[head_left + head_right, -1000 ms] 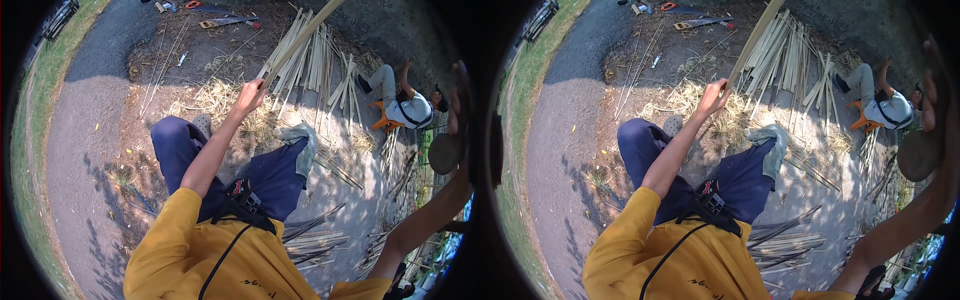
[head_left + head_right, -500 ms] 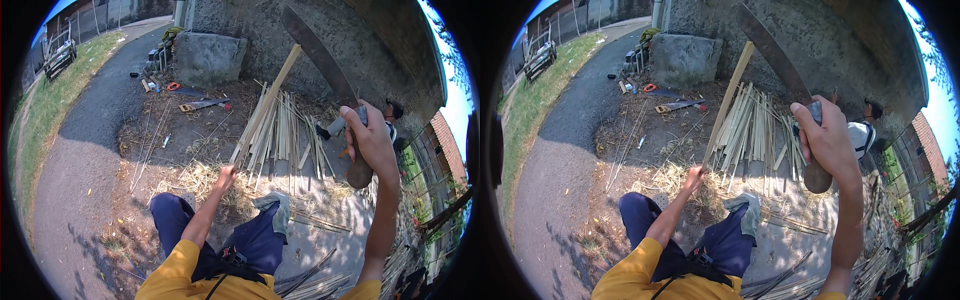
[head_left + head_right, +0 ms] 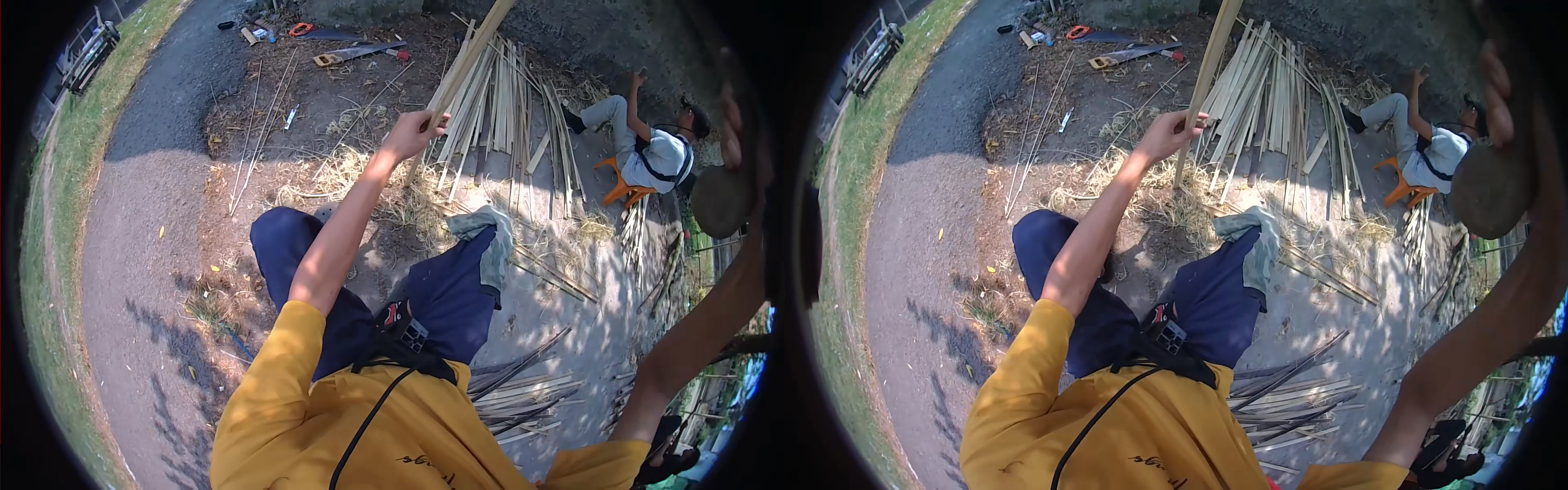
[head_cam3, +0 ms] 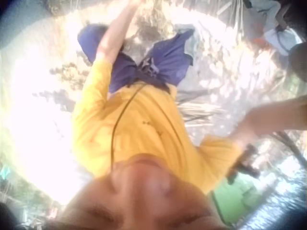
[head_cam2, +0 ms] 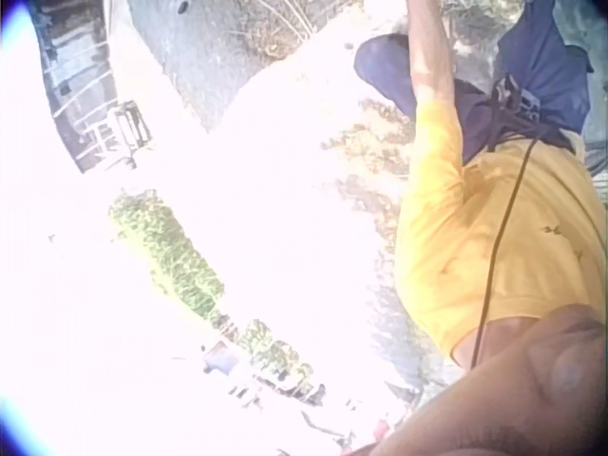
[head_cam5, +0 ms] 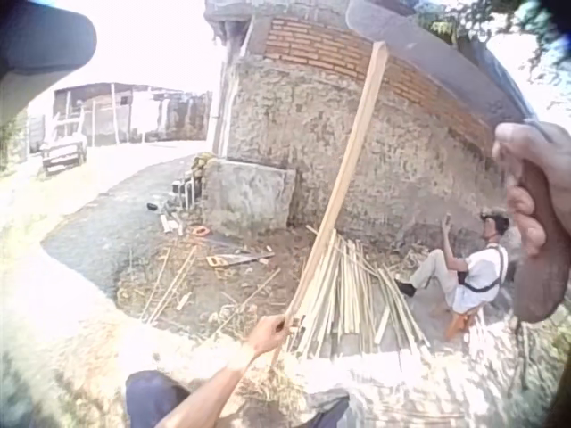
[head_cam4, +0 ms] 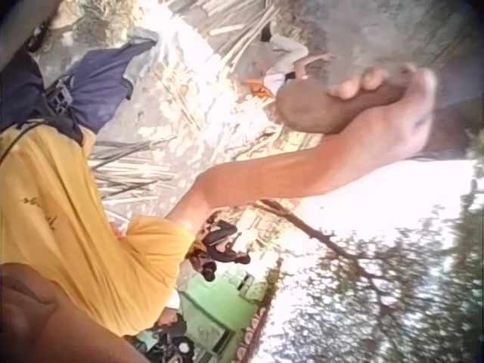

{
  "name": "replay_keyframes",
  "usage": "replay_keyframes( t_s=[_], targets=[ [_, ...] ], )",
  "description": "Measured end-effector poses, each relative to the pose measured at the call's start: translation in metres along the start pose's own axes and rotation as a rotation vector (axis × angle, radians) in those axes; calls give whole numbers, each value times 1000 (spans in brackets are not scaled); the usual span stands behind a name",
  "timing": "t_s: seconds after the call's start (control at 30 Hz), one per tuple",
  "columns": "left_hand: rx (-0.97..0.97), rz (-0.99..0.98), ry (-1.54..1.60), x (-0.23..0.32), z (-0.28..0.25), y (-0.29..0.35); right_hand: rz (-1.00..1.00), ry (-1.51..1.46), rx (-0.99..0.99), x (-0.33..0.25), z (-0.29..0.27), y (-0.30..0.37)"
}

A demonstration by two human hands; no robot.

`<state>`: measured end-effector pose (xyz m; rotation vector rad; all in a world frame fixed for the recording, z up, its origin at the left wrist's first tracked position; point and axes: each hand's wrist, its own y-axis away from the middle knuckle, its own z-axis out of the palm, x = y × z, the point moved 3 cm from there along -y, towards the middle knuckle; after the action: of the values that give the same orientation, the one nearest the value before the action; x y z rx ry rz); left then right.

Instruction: The person splits, shaves, and trims bamboo strips using a machete and their hands.

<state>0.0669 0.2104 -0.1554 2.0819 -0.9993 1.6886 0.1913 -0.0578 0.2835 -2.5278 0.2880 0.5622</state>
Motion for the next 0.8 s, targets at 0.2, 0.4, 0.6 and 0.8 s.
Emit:
replay_keyframes(
  t_s=[0.2,0.4,0.6,0.8],
  targets=[
    [343,-476,-308,-182,-12,109,69,-90,-23,17,45,-4],
    [266,-538,-395,-156,-11,92,89,-266,-69,11,41,1],
    [229,-11,-139,-111,15,56,104,-332,-110,12,42,9],
    [321,48,-333,-84,29,30,67,-307,-96,2,35,23]
  ],
)
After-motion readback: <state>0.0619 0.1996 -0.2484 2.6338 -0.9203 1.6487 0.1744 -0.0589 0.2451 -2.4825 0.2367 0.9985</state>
